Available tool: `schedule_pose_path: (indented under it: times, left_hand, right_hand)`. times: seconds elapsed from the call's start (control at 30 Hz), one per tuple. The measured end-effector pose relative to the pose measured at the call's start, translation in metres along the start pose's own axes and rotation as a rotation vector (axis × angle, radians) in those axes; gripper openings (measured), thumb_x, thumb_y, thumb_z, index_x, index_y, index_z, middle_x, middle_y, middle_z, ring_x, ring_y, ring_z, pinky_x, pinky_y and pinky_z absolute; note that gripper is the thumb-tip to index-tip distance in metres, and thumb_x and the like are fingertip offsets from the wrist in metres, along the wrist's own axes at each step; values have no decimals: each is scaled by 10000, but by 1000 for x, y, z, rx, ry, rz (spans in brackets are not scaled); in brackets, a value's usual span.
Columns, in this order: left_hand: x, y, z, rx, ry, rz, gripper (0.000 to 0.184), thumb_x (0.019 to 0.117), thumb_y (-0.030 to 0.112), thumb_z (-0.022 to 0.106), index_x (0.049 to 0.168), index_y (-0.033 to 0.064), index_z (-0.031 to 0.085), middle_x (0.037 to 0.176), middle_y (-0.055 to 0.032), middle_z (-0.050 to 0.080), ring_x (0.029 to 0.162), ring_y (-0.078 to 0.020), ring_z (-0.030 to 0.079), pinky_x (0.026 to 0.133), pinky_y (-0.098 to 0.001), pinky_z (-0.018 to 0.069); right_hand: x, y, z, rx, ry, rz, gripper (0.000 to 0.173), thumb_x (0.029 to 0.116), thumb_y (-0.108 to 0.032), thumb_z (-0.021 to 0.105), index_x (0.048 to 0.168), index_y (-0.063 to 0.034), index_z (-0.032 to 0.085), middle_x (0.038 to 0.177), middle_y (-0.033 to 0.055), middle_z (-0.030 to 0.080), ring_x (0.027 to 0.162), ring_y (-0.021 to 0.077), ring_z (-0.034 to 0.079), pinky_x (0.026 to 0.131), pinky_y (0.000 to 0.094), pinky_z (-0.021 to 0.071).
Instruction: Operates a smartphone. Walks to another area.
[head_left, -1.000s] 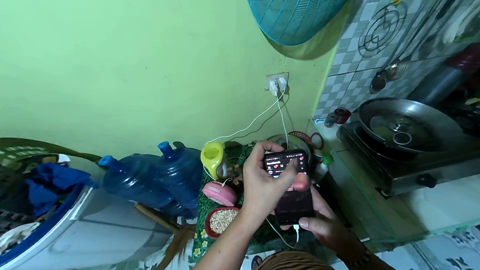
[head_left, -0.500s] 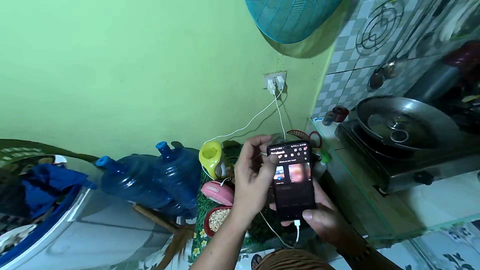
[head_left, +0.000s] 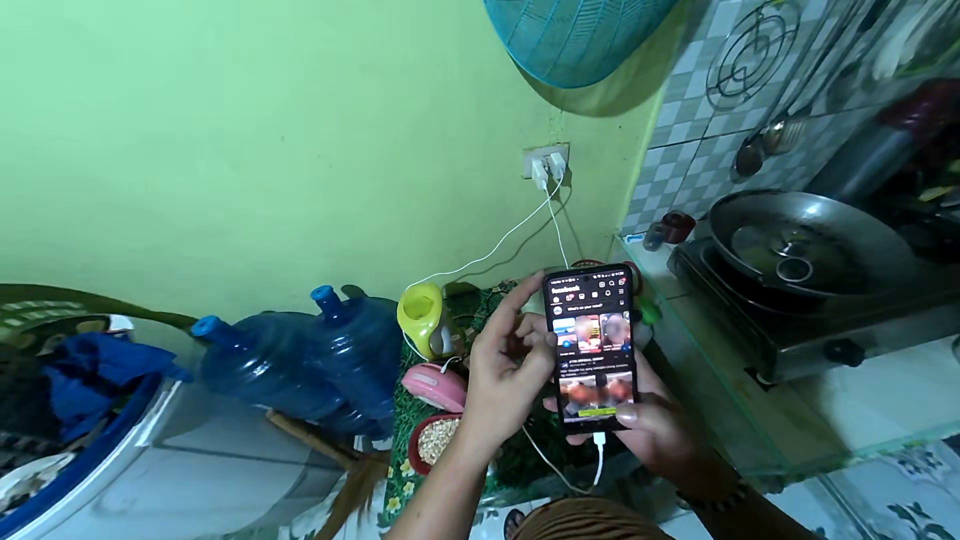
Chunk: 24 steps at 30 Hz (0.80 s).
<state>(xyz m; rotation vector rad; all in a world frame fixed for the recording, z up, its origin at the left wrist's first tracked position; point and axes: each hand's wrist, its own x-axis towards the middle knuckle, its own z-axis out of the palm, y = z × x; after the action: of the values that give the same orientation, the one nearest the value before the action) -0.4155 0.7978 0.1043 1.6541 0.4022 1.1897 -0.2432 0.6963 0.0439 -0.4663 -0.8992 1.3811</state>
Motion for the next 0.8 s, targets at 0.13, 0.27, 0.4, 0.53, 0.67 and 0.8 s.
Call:
schedule_pose_path:
  times: [0.13,0.27,0.4,0.53,0.67,0.8]
  left_hand:
    - [-1,1,1,-37,-21,-19,591,968,-4,561,1534,31,395,952,-74,712,809,-123,694,761,-276,605]
    - [-2,1,0,-30,-62,-37,644,957,0,563,1561,50,347,989,-71,705,829,-113,688,773,-273,602]
    - [-4,1,0,-48,-100,-48,703,960,-10,574,1594,68,280,1032,-81,692,830,-119,691,728,-257,608]
    - [-3,3,0,-53,-88,-67,778,949,2,590,1619,111,212,1087,-111,687,843,-155,702,701,-275,617]
    - [1,7,2,3,-30,-47,773,934,40,627,1612,132,267,1179,-116,658,920,-185,704,776,-310,627]
    - [6,13,7,49,36,-3,580,918,44,675,1465,85,487,1259,-118,651,961,-209,715,782,-338,643]
  right_hand:
    - [-1,-2,4,13,48,16,655,929,-30,527,1519,-164,277,1336,166,630,1125,401,689,752,543,648]
    - [-2,-2,4,22,30,9,644,943,-70,544,1523,-168,282,1347,172,625,1132,400,686,759,533,646]
    - [-2,-4,5,16,25,7,680,908,-8,512,1524,-153,263,1345,180,621,1135,405,683,752,539,647]
    - [-3,-5,5,1,16,8,735,870,14,539,1527,-152,255,1352,182,614,1149,413,674,751,549,646]
    - [-4,0,1,-42,-41,-14,750,887,-9,590,1545,-164,265,1386,168,597,1183,402,659,776,545,645]
    - [-6,2,2,-121,-69,-5,752,893,-11,585,1559,-150,265,1399,139,592,1206,370,651,816,532,644]
